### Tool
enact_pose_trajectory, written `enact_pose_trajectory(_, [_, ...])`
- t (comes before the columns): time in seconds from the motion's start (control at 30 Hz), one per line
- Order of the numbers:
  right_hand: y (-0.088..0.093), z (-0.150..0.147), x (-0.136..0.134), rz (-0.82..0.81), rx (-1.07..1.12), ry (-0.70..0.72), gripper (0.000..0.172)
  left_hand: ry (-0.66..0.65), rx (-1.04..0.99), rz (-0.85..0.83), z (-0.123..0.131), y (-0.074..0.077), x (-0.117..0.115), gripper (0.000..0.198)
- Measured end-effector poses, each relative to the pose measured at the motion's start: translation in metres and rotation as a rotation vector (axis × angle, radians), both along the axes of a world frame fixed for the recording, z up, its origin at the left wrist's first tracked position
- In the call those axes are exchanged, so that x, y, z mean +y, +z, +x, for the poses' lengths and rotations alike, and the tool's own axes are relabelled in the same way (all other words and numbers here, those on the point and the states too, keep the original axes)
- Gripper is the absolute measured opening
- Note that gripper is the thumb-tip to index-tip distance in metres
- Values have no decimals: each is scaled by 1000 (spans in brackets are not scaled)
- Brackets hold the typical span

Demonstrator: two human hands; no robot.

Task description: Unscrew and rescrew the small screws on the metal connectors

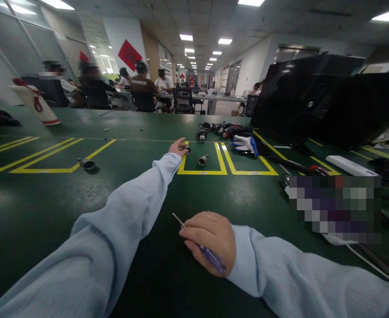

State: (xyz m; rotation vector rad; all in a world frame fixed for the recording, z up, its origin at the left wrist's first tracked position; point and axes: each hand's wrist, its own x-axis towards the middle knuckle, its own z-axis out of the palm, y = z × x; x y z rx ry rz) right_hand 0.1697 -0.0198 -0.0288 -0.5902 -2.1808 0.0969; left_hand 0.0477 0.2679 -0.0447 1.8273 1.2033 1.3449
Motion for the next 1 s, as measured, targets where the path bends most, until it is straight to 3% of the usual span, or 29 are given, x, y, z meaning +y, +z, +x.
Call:
enact_pose_trajectory(0.13, [2,0,0,10,32,-5,19,6,110,14,5,3,13,53])
enact_pose_trajectory(0.27, [5,4,-2,16,46,-9,19,89,221,115,2,9,3,58])
enact_pose_trajectory(0.37, [6,10,-5,25,54,-13,19,118,321,194,8,11,-20,51])
enact_pose_trajectory(0.53, [7,11,-8,59,49,-14,18,-86,553,236,45,8,-60,43])
enact_pose_trajectory(0.67, [8,13,-9,98,62,-16,19,-116,684,200,63,6,-77,31])
enact_pose_trajectory(0.83, [8,28,-12,30,21,-46,25,-132,705,203,46,3,-112,26])
enact_pose_trajectory(1.0, [5,40,-10,-5,-3,-134,23,-176,554,271,20,-1,-161,28])
